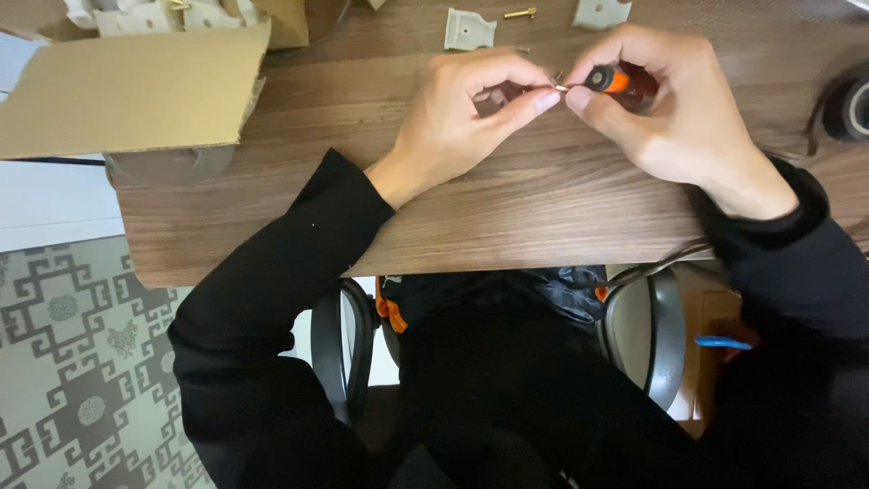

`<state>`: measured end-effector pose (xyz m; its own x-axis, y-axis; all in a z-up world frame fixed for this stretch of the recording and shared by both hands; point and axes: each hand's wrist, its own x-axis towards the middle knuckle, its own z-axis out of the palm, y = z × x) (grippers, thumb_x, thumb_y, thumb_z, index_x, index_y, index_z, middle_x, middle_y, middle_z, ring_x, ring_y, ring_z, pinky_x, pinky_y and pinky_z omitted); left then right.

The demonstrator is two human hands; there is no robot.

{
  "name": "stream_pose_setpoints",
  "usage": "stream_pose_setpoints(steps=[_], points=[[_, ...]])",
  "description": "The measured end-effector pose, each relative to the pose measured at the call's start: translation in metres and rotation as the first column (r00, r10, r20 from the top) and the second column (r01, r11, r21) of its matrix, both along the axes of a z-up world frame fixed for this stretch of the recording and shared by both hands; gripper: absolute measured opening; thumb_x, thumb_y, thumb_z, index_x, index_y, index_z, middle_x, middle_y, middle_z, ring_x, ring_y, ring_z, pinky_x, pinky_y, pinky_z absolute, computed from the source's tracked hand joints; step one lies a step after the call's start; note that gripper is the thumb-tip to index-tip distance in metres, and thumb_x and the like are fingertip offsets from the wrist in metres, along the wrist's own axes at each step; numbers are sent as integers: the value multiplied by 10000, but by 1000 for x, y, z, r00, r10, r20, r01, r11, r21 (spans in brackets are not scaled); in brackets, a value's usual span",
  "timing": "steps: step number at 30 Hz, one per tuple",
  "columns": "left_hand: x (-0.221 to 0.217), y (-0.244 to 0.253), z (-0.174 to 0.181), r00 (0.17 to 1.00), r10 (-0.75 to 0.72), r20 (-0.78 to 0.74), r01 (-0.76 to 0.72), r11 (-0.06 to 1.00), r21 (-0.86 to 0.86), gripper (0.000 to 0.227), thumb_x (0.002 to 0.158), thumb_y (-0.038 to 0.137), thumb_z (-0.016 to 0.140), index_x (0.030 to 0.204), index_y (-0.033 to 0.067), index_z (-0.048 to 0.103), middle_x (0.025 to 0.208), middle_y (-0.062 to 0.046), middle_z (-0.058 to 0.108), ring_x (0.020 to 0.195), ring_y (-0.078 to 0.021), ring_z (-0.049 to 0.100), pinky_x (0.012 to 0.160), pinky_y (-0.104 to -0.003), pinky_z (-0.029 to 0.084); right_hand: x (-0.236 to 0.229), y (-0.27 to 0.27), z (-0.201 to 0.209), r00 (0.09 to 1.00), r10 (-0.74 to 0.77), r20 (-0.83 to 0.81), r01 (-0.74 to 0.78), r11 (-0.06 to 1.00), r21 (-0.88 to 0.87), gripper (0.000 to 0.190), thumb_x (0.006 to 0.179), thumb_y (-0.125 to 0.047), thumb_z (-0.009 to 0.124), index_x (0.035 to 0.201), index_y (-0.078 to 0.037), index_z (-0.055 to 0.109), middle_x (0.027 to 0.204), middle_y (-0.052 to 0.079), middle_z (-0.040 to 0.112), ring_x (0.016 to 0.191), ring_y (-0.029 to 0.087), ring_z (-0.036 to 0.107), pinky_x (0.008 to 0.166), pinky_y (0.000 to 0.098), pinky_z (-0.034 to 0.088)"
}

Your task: The person disassembles a white electrical plug using a screwdriver, inserts a stripped wire into the internal terminals, and secures the wire by tightening the screws.

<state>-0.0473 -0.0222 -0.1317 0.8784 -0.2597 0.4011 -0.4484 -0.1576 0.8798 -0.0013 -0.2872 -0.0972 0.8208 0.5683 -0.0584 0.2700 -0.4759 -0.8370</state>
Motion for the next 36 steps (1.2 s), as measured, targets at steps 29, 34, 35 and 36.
stream_pose_setpoints(steps=[29, 34, 35, 36], points=[[-10, -2, -1, 978, 79, 192, -92, 994, 57, 54, 1154, -21, 818, 1165, 17, 856, 1035, -121, 874, 856, -213, 797, 784, -316, 666, -3, -3, -27, 725, 194, 660, -240, 970, -21, 200, 1381, -83, 841, 1286, 90, 875, 1177, 246, 829, 1044, 414, 775, 932, 508, 587], [-9, 4, -7, 976, 60, 208, -78, 994, 79, 81, 1162, -17, 849, 1233, 18, 867, 1134, -139, 896, 951, -251, 838, 865, -351, 673, -5, -3, -20, 800, 156, 579, -247, 965, 82, 112, 1342, 28, 916, 1272, 105, 876, 1219, 238, 865, 1051, 399, 771, 996, 509, 573], [-9, 6, -10, 978, 49, 203, -71, 992, 104, 98, 1170, 3, 860, 1263, 31, 878, 1177, -134, 905, 1011, -258, 859, 902, -363, 666, -6, -3, -17, 812, 158, 562, -251, 963, 92, 106, 1339, 44, 919, 1273, 117, 880, 1231, 251, 870, 1045, 388, 764, 986, 500, 564], [-10, 9, -11, 978, 49, 201, -71, 992, 103, 98, 1170, 3, 860, 1263, 31, 878, 1177, -134, 905, 1011, -258, 859, 902, -363, 666, -4, -6, -16, 813, 159, 560, -251, 964, 92, 106, 1339, 44, 919, 1273, 117, 880, 1231, 251, 870, 1045, 388, 764, 986, 500, 564]])
